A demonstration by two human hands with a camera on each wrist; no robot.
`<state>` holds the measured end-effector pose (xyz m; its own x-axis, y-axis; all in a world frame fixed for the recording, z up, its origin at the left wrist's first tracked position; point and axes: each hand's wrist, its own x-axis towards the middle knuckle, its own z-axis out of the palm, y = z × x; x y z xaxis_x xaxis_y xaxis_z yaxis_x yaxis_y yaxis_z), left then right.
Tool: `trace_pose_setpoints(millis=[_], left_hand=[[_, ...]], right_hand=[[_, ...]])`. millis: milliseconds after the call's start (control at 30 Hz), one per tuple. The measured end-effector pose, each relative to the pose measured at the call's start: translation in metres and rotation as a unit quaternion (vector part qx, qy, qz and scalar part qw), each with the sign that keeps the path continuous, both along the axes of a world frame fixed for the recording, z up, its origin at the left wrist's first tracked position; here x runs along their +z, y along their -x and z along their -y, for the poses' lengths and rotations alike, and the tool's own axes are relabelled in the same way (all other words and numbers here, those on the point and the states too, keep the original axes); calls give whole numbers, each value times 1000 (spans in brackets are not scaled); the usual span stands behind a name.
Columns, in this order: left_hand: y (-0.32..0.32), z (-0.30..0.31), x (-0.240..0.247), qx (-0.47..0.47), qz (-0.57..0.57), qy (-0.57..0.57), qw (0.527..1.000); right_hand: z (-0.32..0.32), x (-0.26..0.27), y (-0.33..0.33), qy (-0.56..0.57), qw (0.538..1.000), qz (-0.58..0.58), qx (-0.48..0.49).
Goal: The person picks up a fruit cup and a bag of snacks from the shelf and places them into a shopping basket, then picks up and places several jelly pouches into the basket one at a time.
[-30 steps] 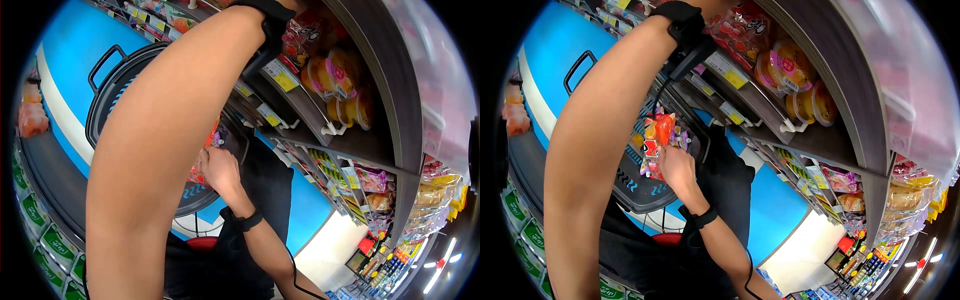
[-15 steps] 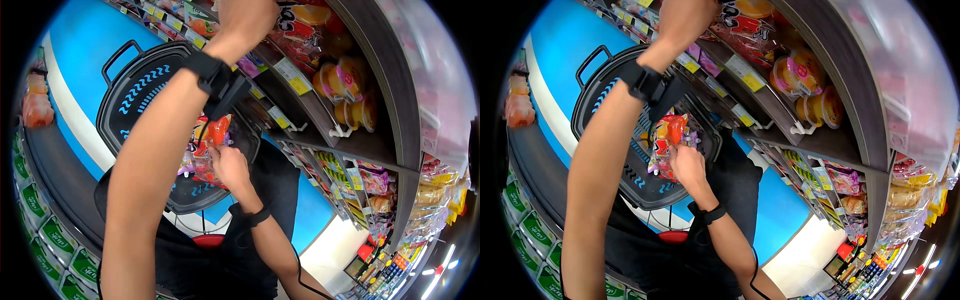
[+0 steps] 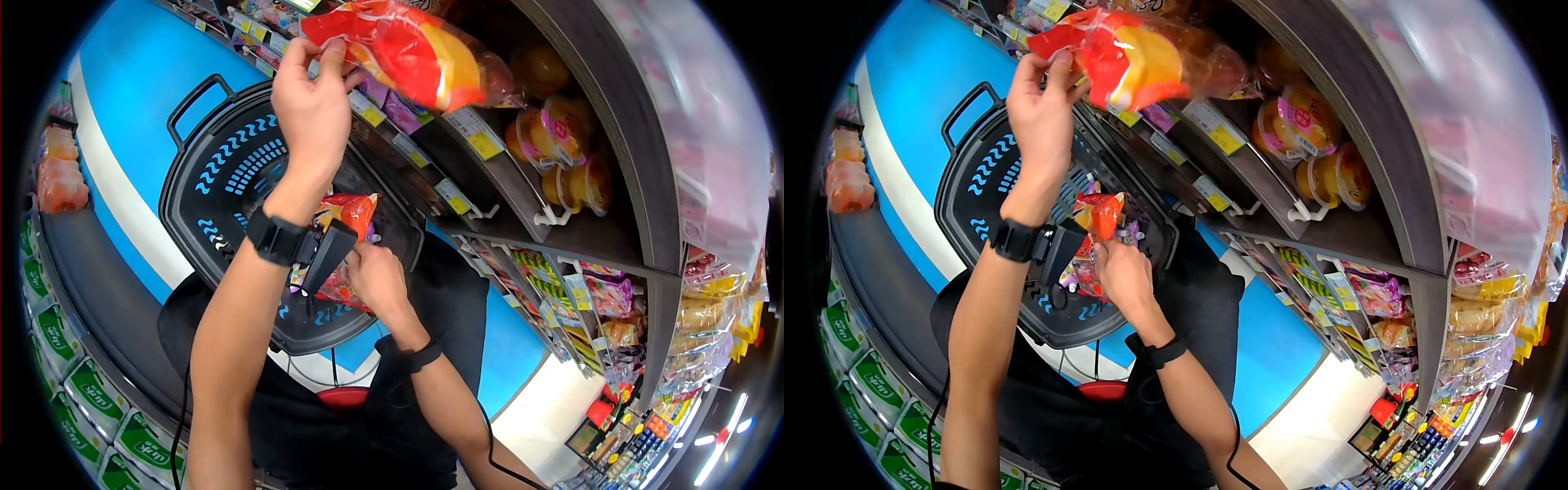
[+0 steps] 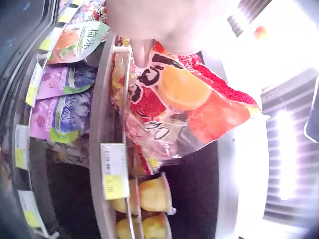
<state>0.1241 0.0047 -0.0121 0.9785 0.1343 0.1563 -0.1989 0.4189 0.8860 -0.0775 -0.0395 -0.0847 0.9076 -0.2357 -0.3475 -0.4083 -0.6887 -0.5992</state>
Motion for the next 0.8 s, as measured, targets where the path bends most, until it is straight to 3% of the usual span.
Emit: trace_pose_setpoints(millis=[67, 167, 367, 467, 500, 567, 633, 700, 733, 800], left_hand=[[4, -5, 8, -2, -23, 61, 998], [-2, -31, -2, 10, 6, 50, 999], [26, -104, 18, -39, -19, 46, 998], [36, -132, -2, 26, -37, -100, 994], [40, -140, -15, 22, -32, -179, 983], [49, -151, -43, 39, -34, -368, 928], [64, -155, -65, 23, -110, -478, 871], [73, -160, -95, -7, -104, -526, 844], [73, -162, -104, -31, -105, -581, 806], [75, -160, -124, -81, -175, -550, 813]], right_hand=[[0, 4, -1, 0, 1000, 3, 0], [-2, 7, -4, -24, 998, -6, -51], [6, -11, -6, -57, 981, 101, -154], [5, 10, -13, -109, 973, 19, -203], [5, -4, -10, -101, 974, 54, -195], [2, -15, -7, -123, 972, 59, -192], [-3, -19, -7, -133, 970, 56, -193], [-6, -21, -8, -91, 980, 41, -171], [-9, -28, -7, -93, 981, 37, -167], [-18, -53, -10, -99, 983, 39, -153]])
